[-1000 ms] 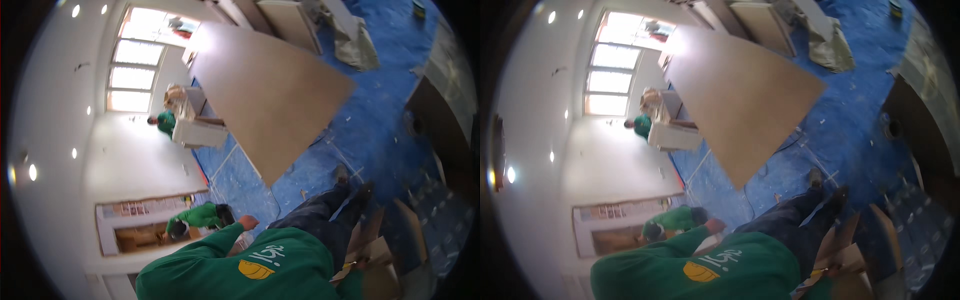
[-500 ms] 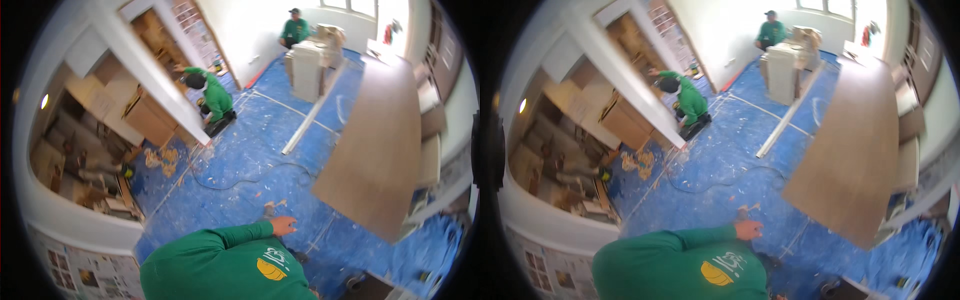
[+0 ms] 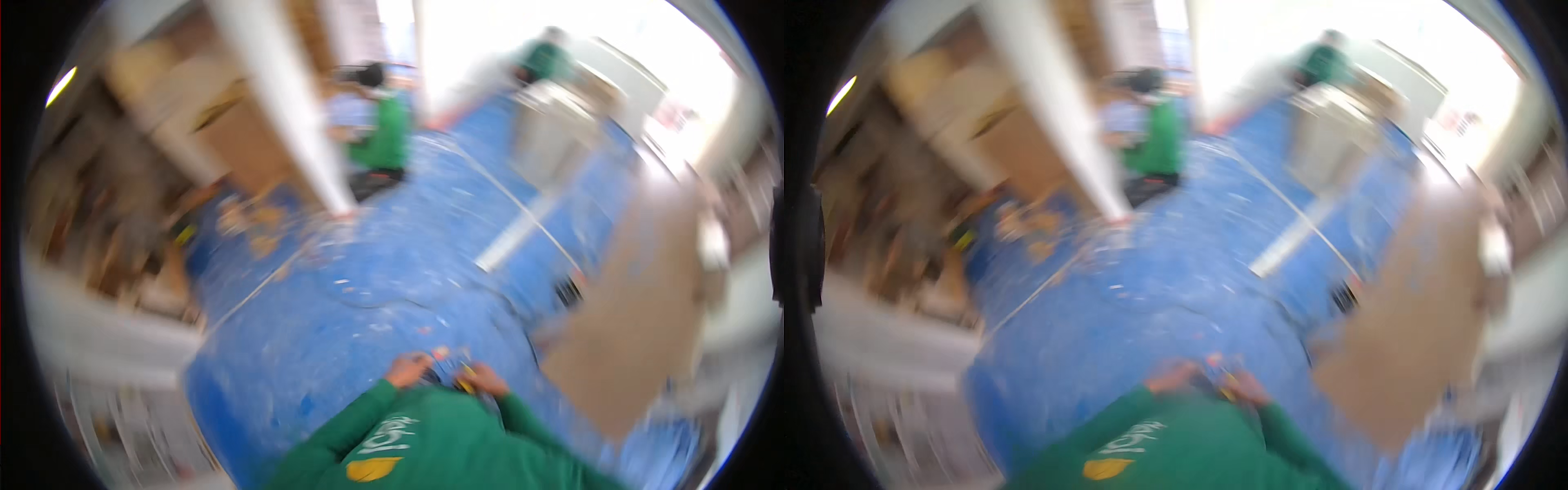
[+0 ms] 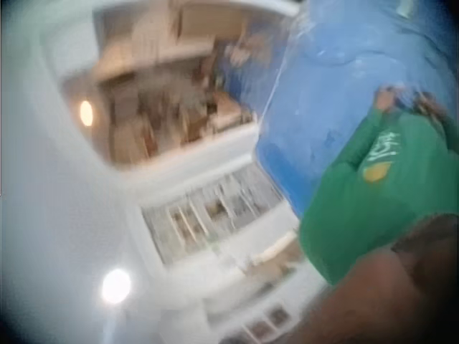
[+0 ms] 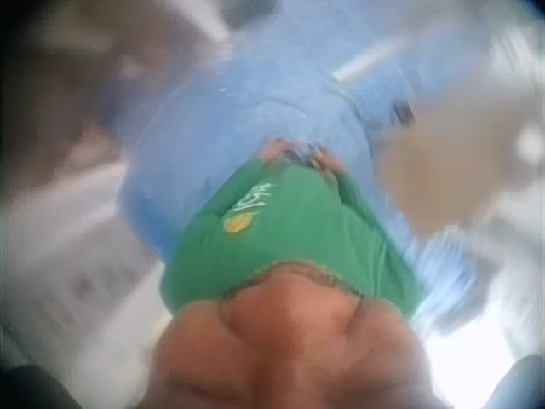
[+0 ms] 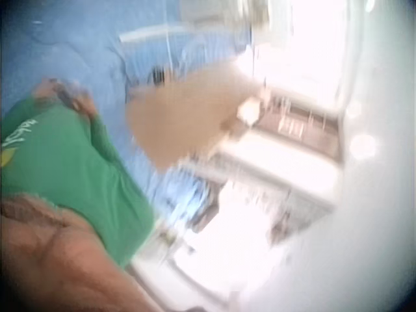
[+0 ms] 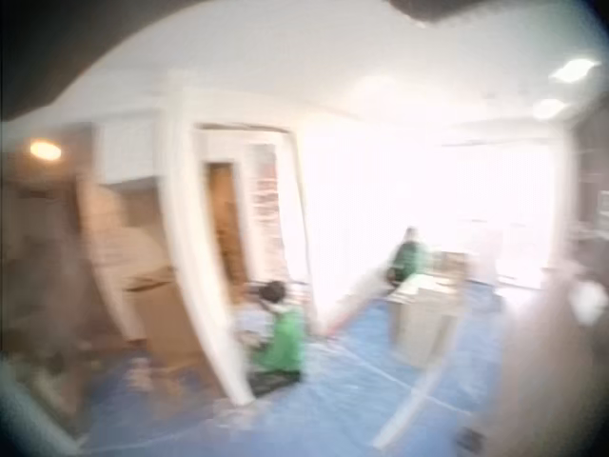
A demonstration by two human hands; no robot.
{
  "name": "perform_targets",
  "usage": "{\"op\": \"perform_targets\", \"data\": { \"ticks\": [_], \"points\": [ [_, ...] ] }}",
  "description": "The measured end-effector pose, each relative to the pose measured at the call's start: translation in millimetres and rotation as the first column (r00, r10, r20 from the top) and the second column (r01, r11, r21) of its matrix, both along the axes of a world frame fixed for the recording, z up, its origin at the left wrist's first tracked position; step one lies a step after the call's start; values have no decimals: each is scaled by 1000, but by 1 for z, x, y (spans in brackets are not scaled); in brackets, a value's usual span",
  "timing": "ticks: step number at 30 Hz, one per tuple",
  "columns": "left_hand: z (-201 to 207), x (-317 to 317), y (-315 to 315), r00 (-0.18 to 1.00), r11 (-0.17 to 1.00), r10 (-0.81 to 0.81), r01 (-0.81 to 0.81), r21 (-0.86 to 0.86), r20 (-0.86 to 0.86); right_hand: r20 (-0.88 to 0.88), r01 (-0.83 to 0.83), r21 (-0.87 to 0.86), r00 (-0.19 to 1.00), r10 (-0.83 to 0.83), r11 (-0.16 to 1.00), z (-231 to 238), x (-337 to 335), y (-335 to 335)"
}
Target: The person retrieves a utility knife and cuts a large sheet of laminate flooring. They then use tin snips to trim the edges of the cut piece. Finally, they measure the trimmed laminate with a tape measure.
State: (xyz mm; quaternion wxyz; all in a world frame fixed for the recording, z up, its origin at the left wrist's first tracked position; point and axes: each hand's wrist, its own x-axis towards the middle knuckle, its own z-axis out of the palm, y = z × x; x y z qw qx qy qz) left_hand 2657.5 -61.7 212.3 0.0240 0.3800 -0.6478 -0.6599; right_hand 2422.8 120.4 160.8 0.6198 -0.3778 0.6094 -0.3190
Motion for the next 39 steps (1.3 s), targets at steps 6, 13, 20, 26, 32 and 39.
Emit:
{"op": "perform_targets", "data": {
  "ticks": [6,13,20,26,32,39],
  "points": [
    [-2,32,-48,906,787,419,-330,-522,59,-502,-313,64,810,302,948,132,60,-190],
    [27,28,-85,906,808,290,-60,-586,307,-575,-310,-8,779,249,951,120,81,-215],
    [90,-47,-112,886,816,452,-459,352,107,-405,-291,32,871,279,956,100,38,-265],
    [55,-66,-146,890,780,456,-409,474,17,-102,-330,61,937,335,942,111,-10,-295],
    [35,-69,-167,915,781,378,-398,481,142,170,-353,91,927,335,931,110,-53,-311],
    [48,-85,-170,940,803,292,-341,489,176,33,-479,-278,861,507,833,56,-61,-331]
  ]
}}
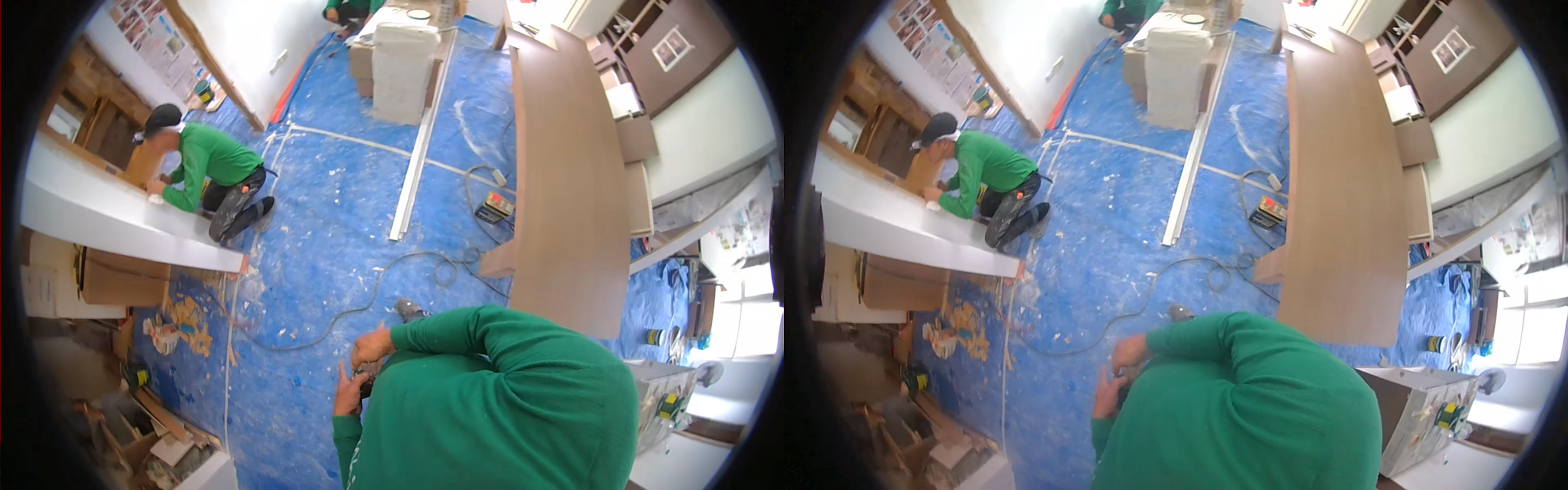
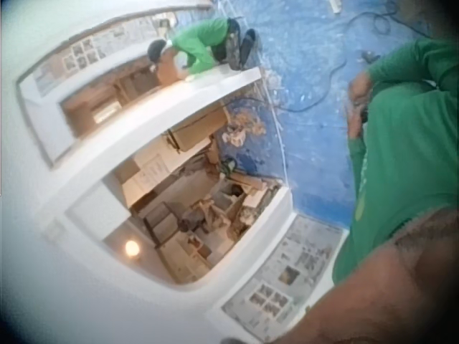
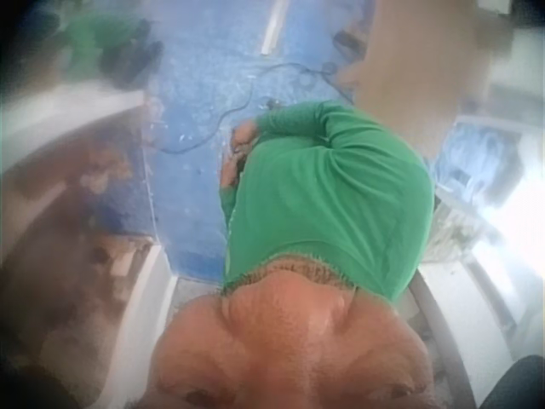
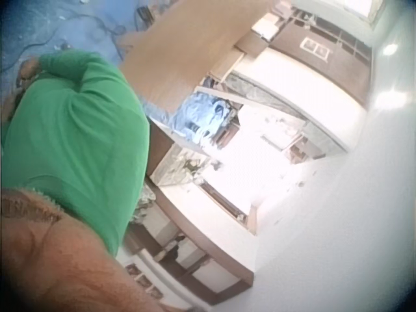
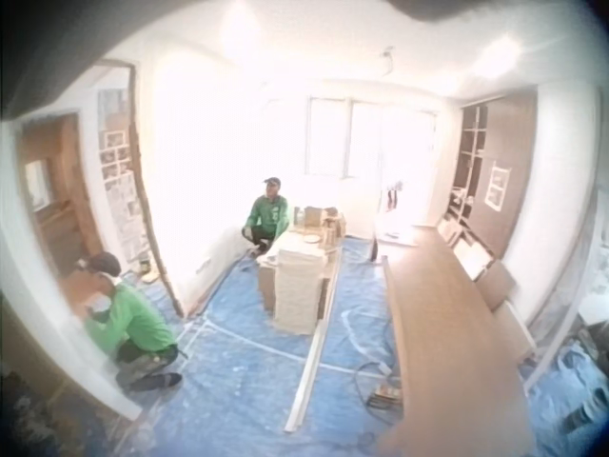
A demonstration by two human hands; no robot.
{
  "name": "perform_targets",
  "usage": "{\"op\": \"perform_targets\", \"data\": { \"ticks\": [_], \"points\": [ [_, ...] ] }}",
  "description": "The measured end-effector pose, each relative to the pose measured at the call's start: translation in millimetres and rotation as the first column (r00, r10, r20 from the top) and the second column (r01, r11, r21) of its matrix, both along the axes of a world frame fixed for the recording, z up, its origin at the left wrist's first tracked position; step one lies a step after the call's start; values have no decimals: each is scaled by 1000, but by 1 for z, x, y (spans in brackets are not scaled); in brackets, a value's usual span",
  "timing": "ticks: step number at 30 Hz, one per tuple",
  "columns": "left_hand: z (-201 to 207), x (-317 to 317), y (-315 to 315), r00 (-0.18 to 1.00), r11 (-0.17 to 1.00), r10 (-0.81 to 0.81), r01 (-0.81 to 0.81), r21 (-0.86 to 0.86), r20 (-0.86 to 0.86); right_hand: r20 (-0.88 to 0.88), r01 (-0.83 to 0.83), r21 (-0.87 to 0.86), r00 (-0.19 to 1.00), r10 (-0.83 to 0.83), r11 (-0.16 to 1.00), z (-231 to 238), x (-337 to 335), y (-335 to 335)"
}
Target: The person retrieves a utility knife and cuts a large sheet of laminate flooring. They then use tin snips to trim the edges of the cut piece. Finally, they measure the trimmed laminate with a tape measure.
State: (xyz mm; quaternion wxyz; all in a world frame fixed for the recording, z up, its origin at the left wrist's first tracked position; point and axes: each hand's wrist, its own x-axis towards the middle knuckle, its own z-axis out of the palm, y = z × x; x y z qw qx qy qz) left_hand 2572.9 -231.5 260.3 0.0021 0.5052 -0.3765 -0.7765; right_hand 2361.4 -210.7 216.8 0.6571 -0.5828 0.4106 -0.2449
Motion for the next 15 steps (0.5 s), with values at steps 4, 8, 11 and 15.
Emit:
{"op": "perform_targets", "data": {
  "ticks": [4,8,11,15],
  "points": [
    [-20,-2,-12,985,972,-175,173,-156,-1,-280,-269,-708,956,90,653,-69,-21,2],
    [-20,26,-28,986,961,-162,164,-222,25,190,-94,140,980,66,986,-20,5,-25],
    [8,62,-45,949,933,-204,262,-245,241,105,-160,398,986,129,903,-16,49,-59],
    [6,141,-72,988,901,-64,119,-418,143,214,-388,242,915,341,889,-11,116,-127]
  ]
}}
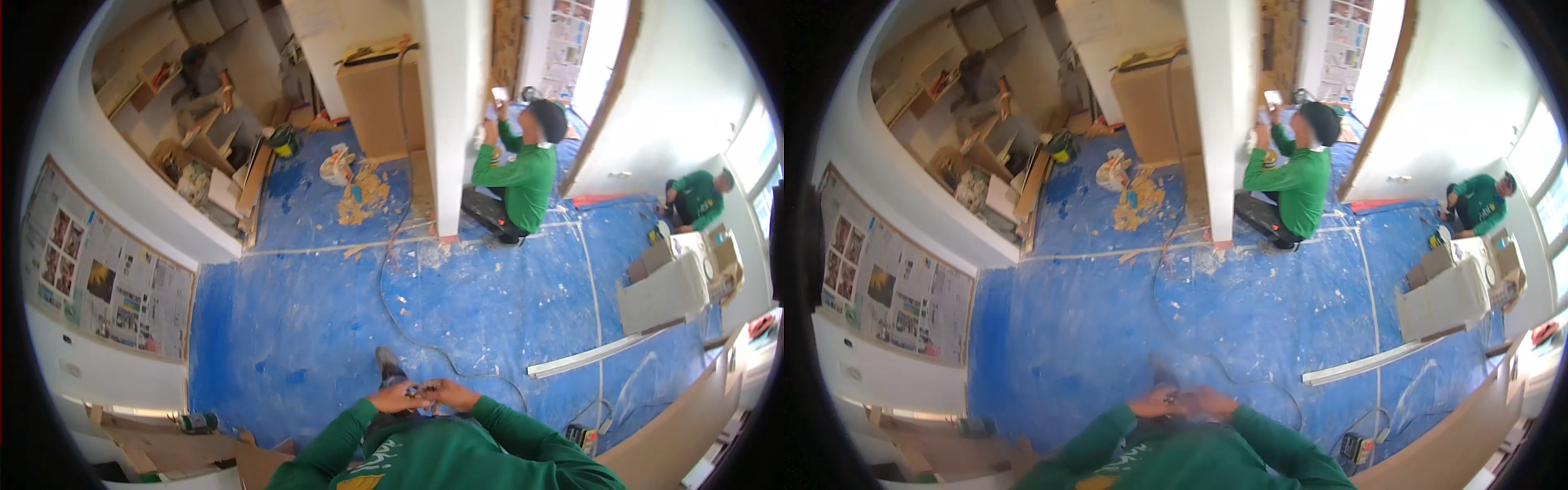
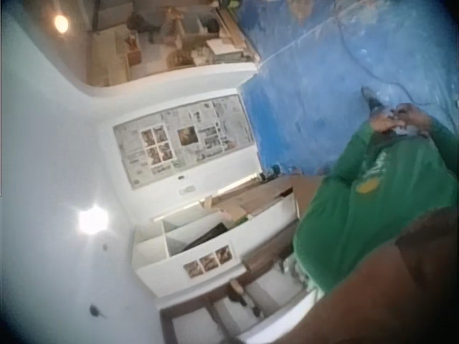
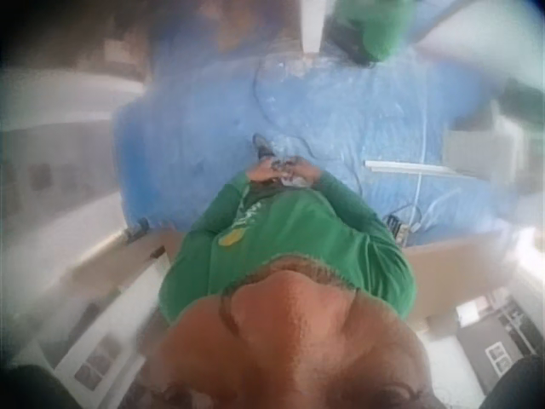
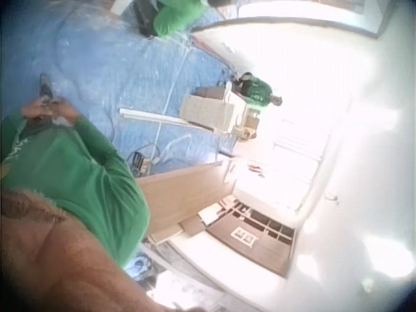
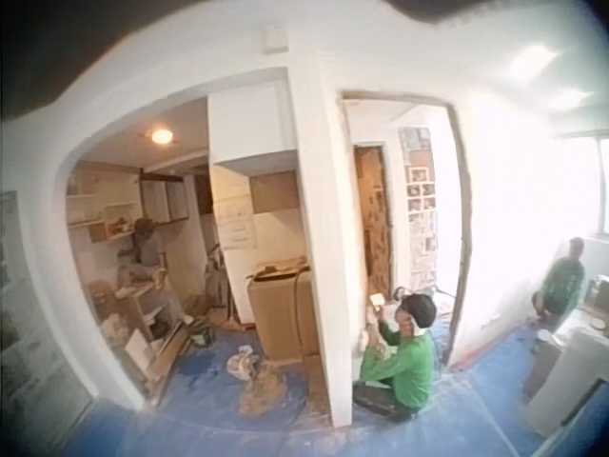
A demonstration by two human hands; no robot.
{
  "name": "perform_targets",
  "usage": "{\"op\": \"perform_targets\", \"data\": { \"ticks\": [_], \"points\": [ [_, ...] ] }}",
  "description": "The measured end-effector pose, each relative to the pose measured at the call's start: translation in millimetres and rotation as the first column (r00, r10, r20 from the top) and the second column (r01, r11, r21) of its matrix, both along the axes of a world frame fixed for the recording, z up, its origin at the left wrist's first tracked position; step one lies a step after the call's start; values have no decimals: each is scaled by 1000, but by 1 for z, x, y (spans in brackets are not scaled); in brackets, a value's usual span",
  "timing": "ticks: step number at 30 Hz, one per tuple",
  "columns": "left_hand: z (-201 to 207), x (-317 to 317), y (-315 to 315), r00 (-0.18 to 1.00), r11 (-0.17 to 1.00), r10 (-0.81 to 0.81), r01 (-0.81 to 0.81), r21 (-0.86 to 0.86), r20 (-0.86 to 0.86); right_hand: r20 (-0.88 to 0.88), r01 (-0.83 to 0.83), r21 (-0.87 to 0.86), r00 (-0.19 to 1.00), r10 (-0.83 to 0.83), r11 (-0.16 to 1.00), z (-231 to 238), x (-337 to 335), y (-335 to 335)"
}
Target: The person retrieves a utility knife and cuts a large sheet of laminate flooring. They then use tin snips to trim the edges of the cut piece. Finally, they measure the trimmed laminate with a tape measure.
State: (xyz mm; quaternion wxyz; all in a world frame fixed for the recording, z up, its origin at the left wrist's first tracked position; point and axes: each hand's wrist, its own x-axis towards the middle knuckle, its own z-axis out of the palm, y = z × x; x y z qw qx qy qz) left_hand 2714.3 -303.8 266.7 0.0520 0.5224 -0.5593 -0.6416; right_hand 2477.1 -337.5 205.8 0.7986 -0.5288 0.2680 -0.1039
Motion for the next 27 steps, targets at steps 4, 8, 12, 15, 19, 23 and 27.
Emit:
{"op": "perform_targets", "data": {
  "ticks": [4,8,12,15,19,23,27],
  "points": [
    [-10,106,-51,992,989,64,-77,-123,-110,6,-36,2,999,36,999,26,78,-82],
    [45,237,-101,963,940,242,-263,217,118,-150,336,250,940,-306,908,54,112,-199],
    [110,409,-125,954,971,165,-201,130,249,-125,664,315,738,-663,678,77,87,-319],
    [144,448,-197,930,971,50,-130,199,363,-78,691,122,722,-688,712,55,93,-361],
    [143,443,-314,950,998,62,-63,-5,305,-59,636,60,771,-634,769,92,181,-418],
    [186,409,-438,903,834,159,93,-543,399,51,554,-332,819,-572,763,138,243,-485],
    [293,409,-547,810,412,405,254,-875,425,228,642,-545,733,-641,539,262,258,-605]
  ]
}}
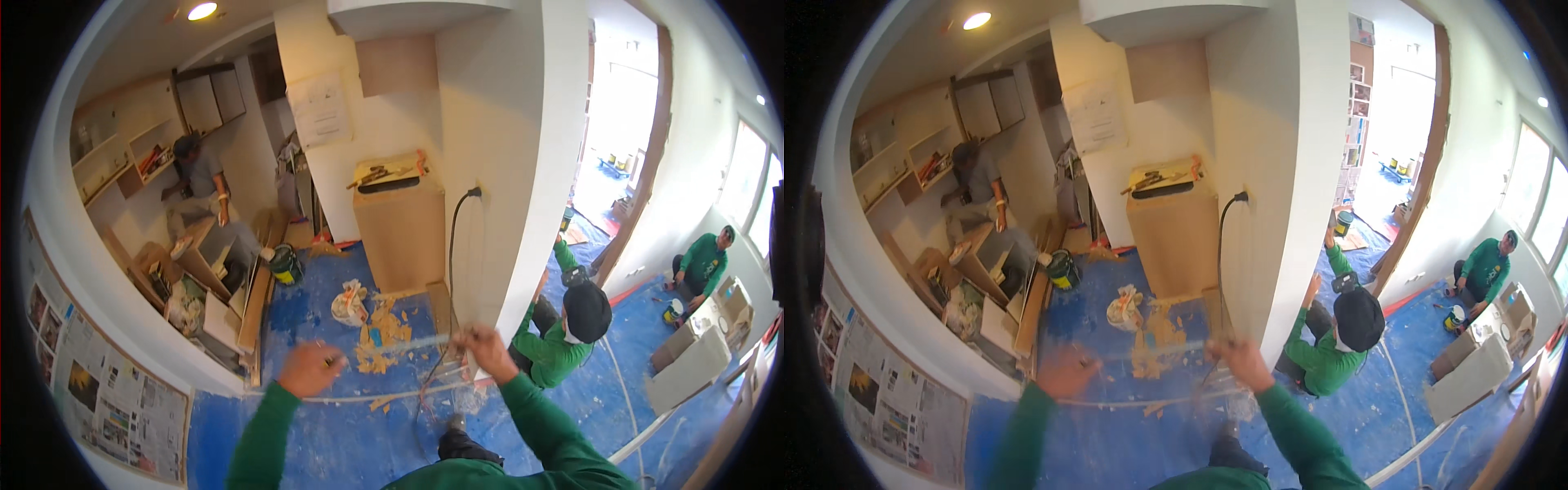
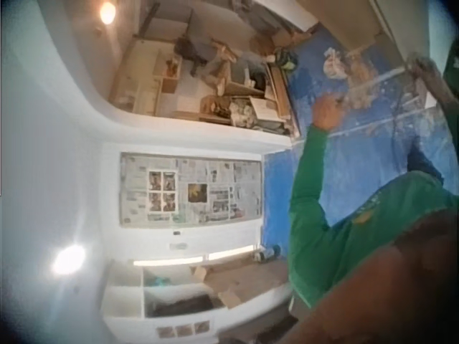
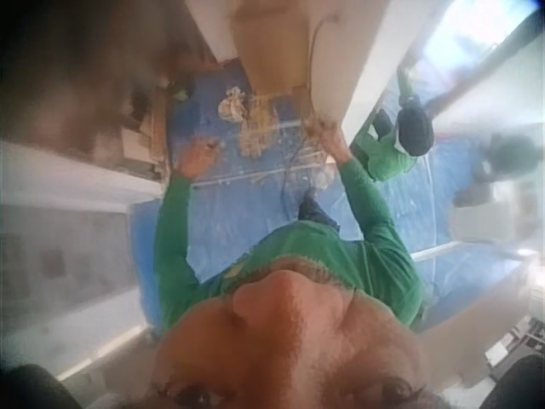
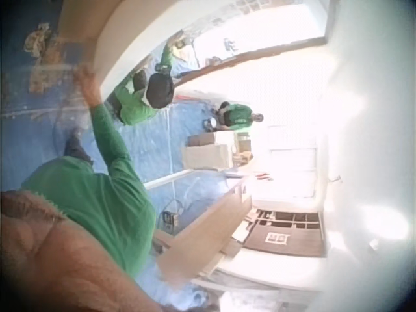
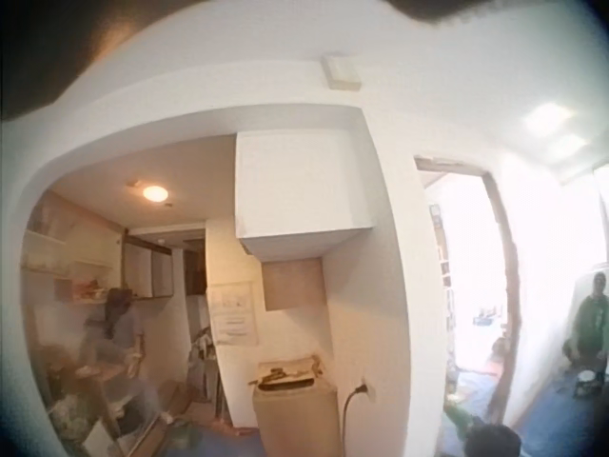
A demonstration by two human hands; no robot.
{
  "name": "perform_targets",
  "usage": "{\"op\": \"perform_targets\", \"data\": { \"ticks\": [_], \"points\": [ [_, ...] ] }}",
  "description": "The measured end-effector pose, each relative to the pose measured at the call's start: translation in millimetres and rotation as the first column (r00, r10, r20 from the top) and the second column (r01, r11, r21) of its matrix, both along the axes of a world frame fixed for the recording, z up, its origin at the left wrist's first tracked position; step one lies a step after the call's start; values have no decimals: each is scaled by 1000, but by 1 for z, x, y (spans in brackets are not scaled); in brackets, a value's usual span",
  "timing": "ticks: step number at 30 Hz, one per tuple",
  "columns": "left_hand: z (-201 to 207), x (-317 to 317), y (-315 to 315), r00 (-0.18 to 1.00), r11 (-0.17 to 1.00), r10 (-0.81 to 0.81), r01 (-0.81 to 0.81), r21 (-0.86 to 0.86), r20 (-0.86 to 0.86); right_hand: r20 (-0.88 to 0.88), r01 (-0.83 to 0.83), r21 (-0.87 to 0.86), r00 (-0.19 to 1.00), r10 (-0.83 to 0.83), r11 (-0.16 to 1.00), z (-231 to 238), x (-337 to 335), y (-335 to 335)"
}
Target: The person retrieves a utility knife and cuts a large sheet of laminate flooring. They then use tin snips to trim the edges of the cut piece. Finally, they measure the trimmed laminate with a tape measure.
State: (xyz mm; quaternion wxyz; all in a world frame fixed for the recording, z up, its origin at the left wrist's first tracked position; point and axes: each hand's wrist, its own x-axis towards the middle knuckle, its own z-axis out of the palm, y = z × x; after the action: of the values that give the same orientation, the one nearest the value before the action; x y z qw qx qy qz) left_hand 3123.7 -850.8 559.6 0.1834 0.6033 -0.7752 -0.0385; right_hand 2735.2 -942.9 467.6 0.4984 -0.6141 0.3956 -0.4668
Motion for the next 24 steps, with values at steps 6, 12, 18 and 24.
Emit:
{"op": "perform_targets", "data": {
  "ticks": [6,12,18,24],
  "points": [
    [180,34,-112,990,806,93,-12,-592,106,498,193,-301,867,-19,934,166,-12,-201],
    [276,46,-214,988,781,143,-72,-620,66,890,-79,-215,395,228,973,306,59,-305],
    [397,34,-337,994,648,86,-10,-761,61,789,212,-468,537,298,858,451,30,-428],
    [472,15,-409,991,653,-71,130,-746,110,852,457,-446,479,209,770,502,-4,-462]
  ]
}}
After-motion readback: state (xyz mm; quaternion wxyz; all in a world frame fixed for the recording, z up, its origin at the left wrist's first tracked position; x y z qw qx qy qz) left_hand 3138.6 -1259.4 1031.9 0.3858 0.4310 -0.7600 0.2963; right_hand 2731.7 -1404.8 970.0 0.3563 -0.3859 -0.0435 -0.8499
